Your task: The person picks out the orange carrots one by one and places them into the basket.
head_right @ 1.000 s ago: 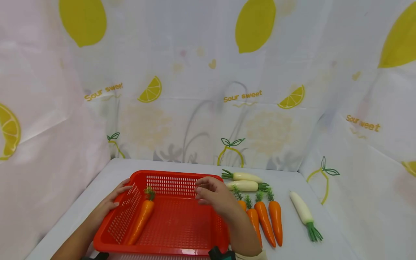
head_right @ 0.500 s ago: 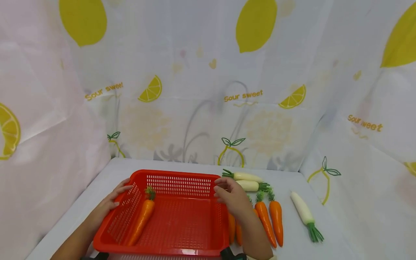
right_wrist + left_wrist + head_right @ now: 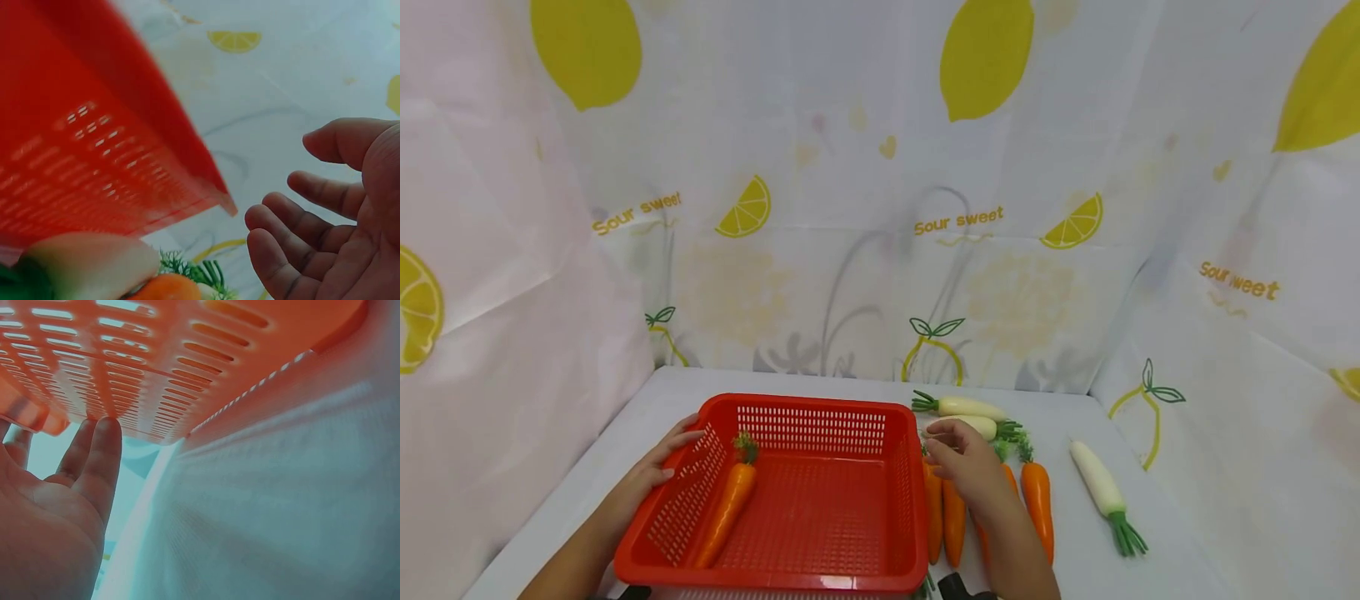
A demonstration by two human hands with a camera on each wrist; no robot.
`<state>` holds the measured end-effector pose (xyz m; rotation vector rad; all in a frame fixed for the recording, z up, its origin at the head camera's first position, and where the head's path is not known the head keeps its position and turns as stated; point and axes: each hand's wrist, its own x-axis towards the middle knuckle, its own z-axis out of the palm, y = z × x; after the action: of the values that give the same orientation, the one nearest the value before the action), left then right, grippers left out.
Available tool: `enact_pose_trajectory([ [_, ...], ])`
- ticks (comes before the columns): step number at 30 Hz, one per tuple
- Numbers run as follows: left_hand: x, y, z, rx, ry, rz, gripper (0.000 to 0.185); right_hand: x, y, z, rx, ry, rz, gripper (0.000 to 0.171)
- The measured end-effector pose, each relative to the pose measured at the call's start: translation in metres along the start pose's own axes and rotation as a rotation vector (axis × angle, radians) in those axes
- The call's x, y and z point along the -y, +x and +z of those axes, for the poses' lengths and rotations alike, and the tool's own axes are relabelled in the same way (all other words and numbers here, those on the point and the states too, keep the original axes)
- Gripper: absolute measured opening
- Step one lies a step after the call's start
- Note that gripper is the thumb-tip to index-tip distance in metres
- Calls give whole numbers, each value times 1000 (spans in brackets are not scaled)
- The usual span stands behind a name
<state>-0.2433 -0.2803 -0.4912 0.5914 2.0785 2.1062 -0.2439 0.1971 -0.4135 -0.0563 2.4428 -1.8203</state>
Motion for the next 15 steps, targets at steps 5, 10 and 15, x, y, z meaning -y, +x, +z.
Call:
enact_pose_trajectory([
  [5,0,0,-1,13,-10,7,61,-16,-3,-7,-25,-50,34,38],
  [10,-2,1,-1,17,-31,-3,62,-30,-4,-14,-28,-46,23,40],
  [15,-1,0,-2,11,-48,-25,62,-39,-5,-20,-81,-100,54,38],
])
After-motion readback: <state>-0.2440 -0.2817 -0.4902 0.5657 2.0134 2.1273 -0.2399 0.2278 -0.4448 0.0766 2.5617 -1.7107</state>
